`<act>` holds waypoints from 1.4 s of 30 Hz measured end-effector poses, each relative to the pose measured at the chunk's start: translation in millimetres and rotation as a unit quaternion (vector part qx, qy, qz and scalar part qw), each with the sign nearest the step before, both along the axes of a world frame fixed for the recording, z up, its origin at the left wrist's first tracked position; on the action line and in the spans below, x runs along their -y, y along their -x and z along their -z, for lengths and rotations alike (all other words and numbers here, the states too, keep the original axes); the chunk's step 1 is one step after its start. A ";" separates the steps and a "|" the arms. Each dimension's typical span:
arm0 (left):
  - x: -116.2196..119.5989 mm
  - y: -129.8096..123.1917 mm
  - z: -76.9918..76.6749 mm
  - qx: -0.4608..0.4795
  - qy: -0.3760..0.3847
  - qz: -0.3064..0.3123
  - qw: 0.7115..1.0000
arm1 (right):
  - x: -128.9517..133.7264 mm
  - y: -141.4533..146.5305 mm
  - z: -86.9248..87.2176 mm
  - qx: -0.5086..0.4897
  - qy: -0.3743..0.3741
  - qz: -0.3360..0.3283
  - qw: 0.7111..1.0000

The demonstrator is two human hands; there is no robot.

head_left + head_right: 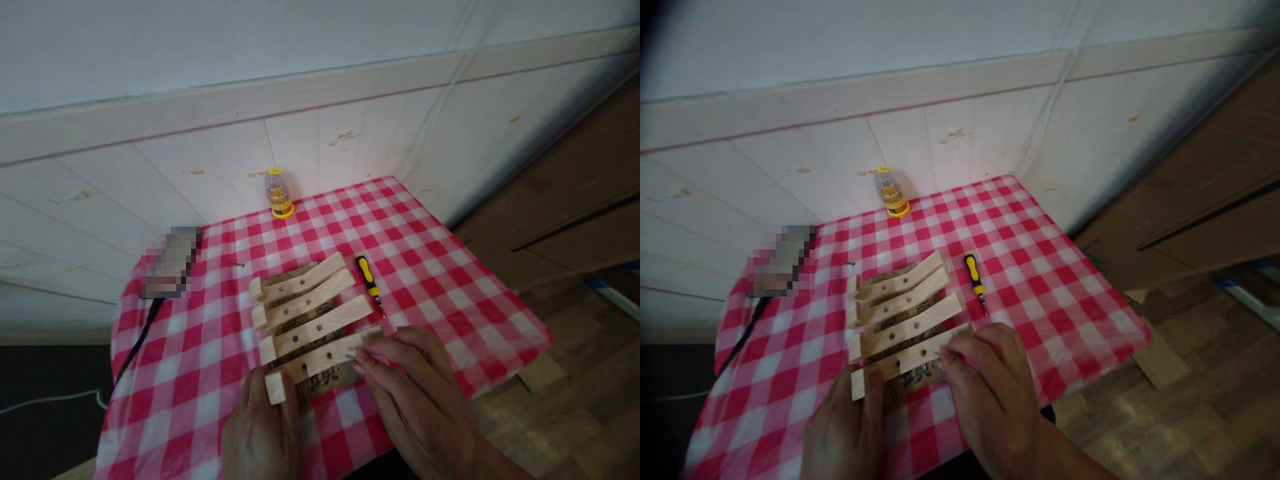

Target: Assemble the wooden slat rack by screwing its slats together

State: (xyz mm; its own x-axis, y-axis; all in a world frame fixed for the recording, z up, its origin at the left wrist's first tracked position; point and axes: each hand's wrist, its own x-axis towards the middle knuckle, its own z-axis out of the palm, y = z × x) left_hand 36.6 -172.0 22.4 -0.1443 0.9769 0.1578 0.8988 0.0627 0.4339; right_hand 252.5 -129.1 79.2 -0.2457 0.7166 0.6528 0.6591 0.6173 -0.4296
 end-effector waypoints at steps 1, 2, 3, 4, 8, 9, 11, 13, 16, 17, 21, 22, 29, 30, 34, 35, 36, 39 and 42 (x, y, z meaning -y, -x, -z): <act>-0.2 -0.3 -0.9 0.005 0.000 0.003 1.000 | 0.5 0.4 0.5 -0.002 -0.002 0.000 1.000; -0.3 -1.3 -2.1 0.006 0.004 -0.014 1.000 | 1.0 1.0 1.3 -0.002 -0.002 -0.001 1.000; -0.3 -2.8 -3.6 0.010 0.008 -0.023 1.000 | 1.2 1.6 2.2 -0.003 -0.003 -0.002 1.000; -0.3 -4.4 -5.0 0.012 0.012 -0.035 0.999 | 1.3 2.5 3.2 -0.003 -0.005 -0.003 1.000; -0.3 -6.1 -5.5 0.023 0.023 -0.040 0.999 | 0.6 6.2 5.9 0.005 -0.007 0.003 1.000; -0.4 -5.1 -4.2 0.027 0.024 -0.032 0.999 | 0.6 6.9 6.1 0.012 -0.005 0.002 1.000; -0.5 -3.0 -1.4 0.036 0.022 -0.010 0.999 | 1.0 7.7 5.6 0.022 -0.004 -0.002 1.000; -0.3 -2.7 0.2 0.045 0.025 -0.003 0.999 | 2.0 6.8 4.6 0.028 -0.006 -0.007 1.000; 0.3 -6.7 -1.1 0.055 0.048 -0.042 0.996 | 4.0 1.6 2.1 0.036 -0.020 0.012 0.999; 0.5 -8.4 -2.0 0.060 0.053 -0.047 0.996 | 4.6 -1.1 1.1 0.043 -0.023 0.021 0.999; 0.9 -11.6 -3.4 0.065 0.052 -0.043 0.996 | 7.4 -11.8 -2.8 0.064 -0.027 0.038 0.997; 0.9 -11.4 -3.0 0.064 0.050 -0.043 0.996 | 8.2 -13.5 -3.3 0.064 -0.028 0.041 0.997; 0.5 -9.7 0.2 0.049 0.040 -0.032 0.997 | 9.5 -10.1 0.8 0.070 -0.032 0.033 0.996; 0.3 -10.0 -0.5 0.048 0.036 -0.032 0.998 | 8.6 -8.3 2.0 0.069 -0.036 0.030 0.997; -1.2 -12.4 -6.0 0.046 0.024 -0.039 0.998 | 3.7 -0.8 6.1 0.072 -0.047 0.013 0.996; -1.7 -13.0 -7.5 0.046 0.026 -0.039 0.998 | 2.4 0.9 6.6 0.075 -0.050 0.011 0.996; -2.1 -13.6 -9.0 0.047 0.028 -0.038 0.998 | 1.4 2.5 7.1 0.079 -0.051 0.007 0.996; -2.8 -14.7 -12.0 0.048 0.035 -0.034 0.998 | -0.6 6.6 8.6 0.081 -0.050 -0.019 0.995; -3.0 -15.5 -13.4 0.047 0.033 -0.036 0.998 | -1.5 10.4 12.4 0.069 -0.052 -0.036 0.996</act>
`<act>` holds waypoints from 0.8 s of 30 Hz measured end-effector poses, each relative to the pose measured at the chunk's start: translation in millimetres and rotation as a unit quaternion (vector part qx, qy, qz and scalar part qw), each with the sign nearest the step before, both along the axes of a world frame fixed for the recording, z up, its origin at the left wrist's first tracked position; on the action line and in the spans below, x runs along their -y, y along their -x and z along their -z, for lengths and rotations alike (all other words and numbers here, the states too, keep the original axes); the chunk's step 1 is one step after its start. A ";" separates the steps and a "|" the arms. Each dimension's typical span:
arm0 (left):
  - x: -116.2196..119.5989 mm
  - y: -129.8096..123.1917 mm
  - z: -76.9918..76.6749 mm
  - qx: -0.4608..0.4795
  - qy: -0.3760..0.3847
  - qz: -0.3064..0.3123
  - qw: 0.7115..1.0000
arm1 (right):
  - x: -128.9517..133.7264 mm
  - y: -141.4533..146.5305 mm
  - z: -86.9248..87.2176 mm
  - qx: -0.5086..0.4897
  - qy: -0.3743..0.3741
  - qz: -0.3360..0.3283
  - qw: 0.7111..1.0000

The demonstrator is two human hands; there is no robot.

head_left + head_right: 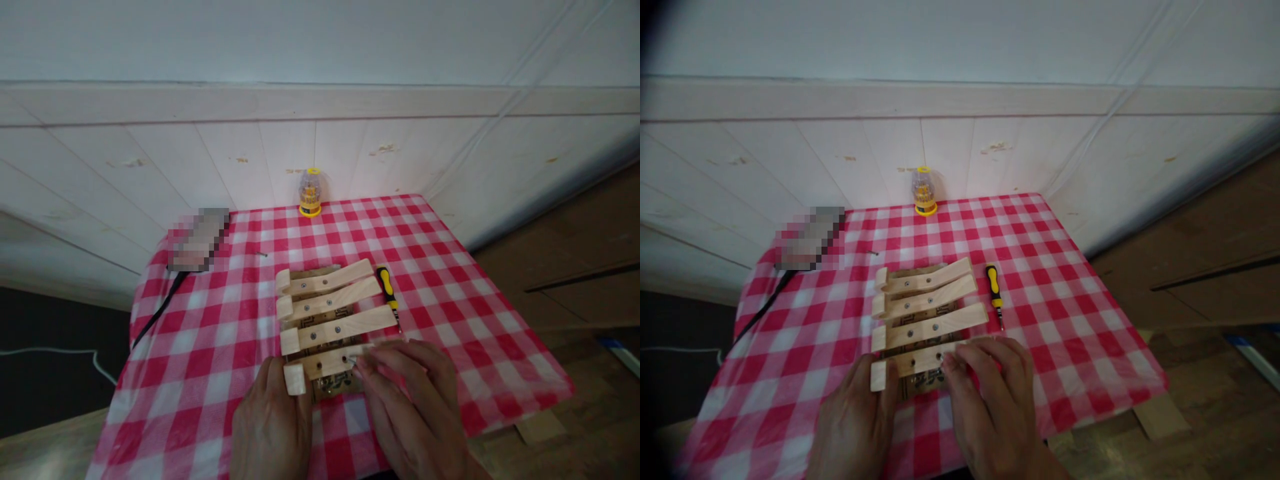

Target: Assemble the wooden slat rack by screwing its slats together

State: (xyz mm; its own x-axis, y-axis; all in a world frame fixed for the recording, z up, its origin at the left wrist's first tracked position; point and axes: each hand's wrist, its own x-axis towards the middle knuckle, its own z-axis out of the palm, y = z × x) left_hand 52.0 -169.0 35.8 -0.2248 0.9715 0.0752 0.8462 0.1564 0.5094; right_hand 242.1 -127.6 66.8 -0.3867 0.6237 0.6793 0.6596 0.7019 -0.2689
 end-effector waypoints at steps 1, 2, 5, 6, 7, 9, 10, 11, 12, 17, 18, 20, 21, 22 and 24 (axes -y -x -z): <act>0.0 -0.3 -0.3 0.000 -0.002 -0.001 1.000 | -0.4 1.2 1.7 -0.001 -0.001 0.000 1.000; -0.1 -0.7 -0.5 -0.001 -0.003 -0.002 1.000 | -0.8 2.2 3.5 0.000 -0.002 0.002 1.000; -0.4 -2.0 -1.2 -0.007 -0.008 -0.005 1.000 | -2.7 4.1 7.9 0.012 -0.001 0.012 1.000; -0.5 -2.4 -1.4 -0.008 -0.009 -0.004 1.000 | -3.4 4.1 8.7 0.015 -0.001 0.014 1.000; -0.7 -2.7 -1.6 -0.010 -0.011 -0.003 1.000 | -4.1 3.9 9.1 0.019 -0.001 0.014 1.000; -1.0 -3.0 -2.1 -0.014 -0.015 0.000 1.000 | -5.3 3.1 8.8 0.029 0.000 0.011 1.000; -1.2 -3.1 -2.4 -0.017 -0.018 0.002 1.000 | -5.8 2.8 8.2 0.034 -0.002 0.008 0.999; -1.4 -3.0 -2.7 -0.021 -0.021 0.004 1.000 | -6.3 2.8 7.5 0.038 -0.005 0.005 0.999; -1.5 -3.0 -3.1 -0.026 -0.023 0.008 0.999 | -6.8 3.0 7.0 0.041 -0.007 0.003 0.999; -2.2 -3.0 -3.7 -0.040 -0.022 0.011 0.999 | -8.3 6.9 7.5 0.048 -0.004 0.006 0.999; -2.2 -3.0 -3.4 -0.040 -0.023 0.010 0.999 | -8.5 7.5 8.0 0.048 -0.005 0.008 0.999; -2.2 -3.1 -2.6 -0.039 -0.030 0.011 0.999 | -8.9 8.1 9.2 0.049 -0.009 0.007 0.999; -2.2 -3.1 -2.2 -0.037 -0.033 0.013 0.999 | -9.1 8.1 9.6 0.050 -0.008 0.007 0.999; -2.1 -3.1 -1.9 -0.036 -0.035 0.013 0.999 | -9.5 7.9 10.0 0.051 -0.008 0.004 0.999; -2.1 -3.3 -1.7 -0.038 -0.037 0.014 0.999 | -10.5 6.9 10.6 0.058 -0.006 -0.005 0.998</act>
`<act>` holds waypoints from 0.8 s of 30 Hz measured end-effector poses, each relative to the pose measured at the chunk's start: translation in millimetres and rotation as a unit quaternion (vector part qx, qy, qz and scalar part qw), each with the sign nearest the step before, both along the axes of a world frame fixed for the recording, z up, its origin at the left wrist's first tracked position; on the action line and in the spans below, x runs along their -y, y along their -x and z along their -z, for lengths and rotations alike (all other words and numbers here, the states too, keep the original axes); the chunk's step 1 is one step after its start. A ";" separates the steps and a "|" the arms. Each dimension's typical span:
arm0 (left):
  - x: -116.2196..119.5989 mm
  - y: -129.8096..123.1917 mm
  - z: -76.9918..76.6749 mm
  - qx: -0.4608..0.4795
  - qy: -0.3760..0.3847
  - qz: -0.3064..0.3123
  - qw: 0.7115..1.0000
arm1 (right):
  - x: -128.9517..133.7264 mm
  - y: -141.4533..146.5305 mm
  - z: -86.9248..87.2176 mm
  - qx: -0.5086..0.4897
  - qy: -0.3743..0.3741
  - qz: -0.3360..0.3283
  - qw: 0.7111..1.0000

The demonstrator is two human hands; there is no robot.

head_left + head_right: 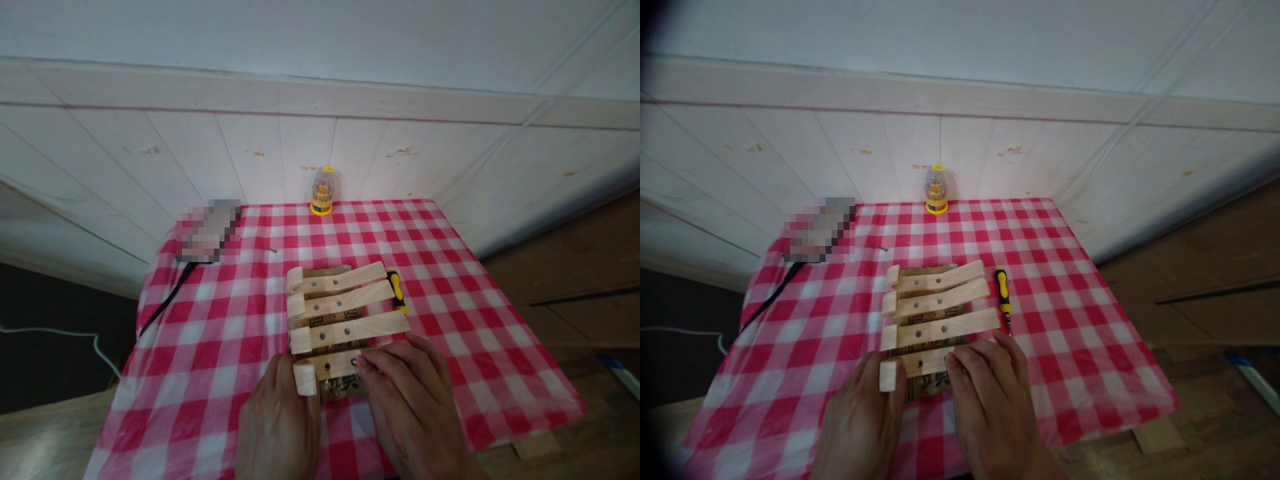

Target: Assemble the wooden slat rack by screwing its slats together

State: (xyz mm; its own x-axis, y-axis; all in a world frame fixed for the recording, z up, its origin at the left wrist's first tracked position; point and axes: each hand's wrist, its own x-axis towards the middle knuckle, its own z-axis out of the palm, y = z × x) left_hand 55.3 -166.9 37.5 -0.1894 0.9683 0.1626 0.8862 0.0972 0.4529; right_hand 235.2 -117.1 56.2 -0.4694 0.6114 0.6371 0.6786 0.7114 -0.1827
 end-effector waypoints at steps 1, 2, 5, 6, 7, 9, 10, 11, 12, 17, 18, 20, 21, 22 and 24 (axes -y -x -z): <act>0.0 -0.1 -0.1 -0.002 -0.001 0.001 1.000 | -0.5 -0.6 0.3 0.003 0.001 -0.006 1.000; -0.1 -0.3 -0.3 -0.005 -0.001 0.001 1.000 | -1.0 -1.2 0.6 0.006 0.001 -0.012 1.000; -0.3 -0.9 -1.3 -0.013 0.003 0.001 1.000 | -1.8 -2.8 1.4 0.004 -0.001 -0.013 1.000; -0.4 -1.0 -1.6 -0.013 0.006 0.001 1.000 | -1.9 -3.1 1.7 0.004 -0.003 -0.011 1.000; -0.4 -1.1 -1.9 -0.014 0.009 0.000 1.000 | -1.9 -3.3 1.8 0.006 -0.004 -0.008 1.000; -0.4 -1.2 -2.5 -0.016 0.015 -0.001 1.000 | -1.8 -3.0 1.6 0.022 0.002 -0.008 1.000; -0.4 -1.2 -2.8 -0.019 0.017 0.000 1.000 | -1.6 -2.7 1.4 0.028 0.002 -0.010 1.000; -0.4 -1.3 -3.0 -0.023 0.018 0.001 1.000 | -1.4 -2.2 1.3 0.034 0.004 -0.010 0.999; -0.4 -1.3 -3.1 -0.026 0.018 0.002 0.999 | -1.0 -1.8 1.3 0.037 0.007 -0.011 0.999; 0.1 -1.3 -1.5 -0.020 0.017 -0.003 1.000 | 0.7 -0.8 4.9 0.041 0.002 -0.013 0.999; 0.2 -1.2 -1.0 -0.016 0.016 -0.001 1.000 | 0.7 -1.0 6.0 0.042 -0.002 -0.014 0.999; 0.5 -0.8 0.1 -0.013 0.015 0.000 1.000 | 0.1 -1.4 7.3 0.042 -0.004 -0.017 0.999; 0.6 -0.6 0.5 -0.012 0.014 0.000 1.000 | -0.2 -1.6 7.5 0.042 -0.005 -0.019 0.999; 0.8 -0.4 0.8 -0.012 0.013 -0.001 1.000 | -0.6 -1.8 7.2 0.041 -0.007 -0.021 0.999; 0.9 -0.4 1.2 -0.008 0.010 -0.002 1.000 | -1.1 -2.6 5.8 0.043 -0.011 -0.028 0.999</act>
State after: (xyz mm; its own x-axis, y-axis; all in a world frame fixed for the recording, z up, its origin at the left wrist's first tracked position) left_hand 55.8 -167.8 36.2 -0.1901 0.9709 0.1455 0.8929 0.1094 0.4367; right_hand 237.7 -116.0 50.4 -0.5552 0.5697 0.6059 0.6505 0.7514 -0.1105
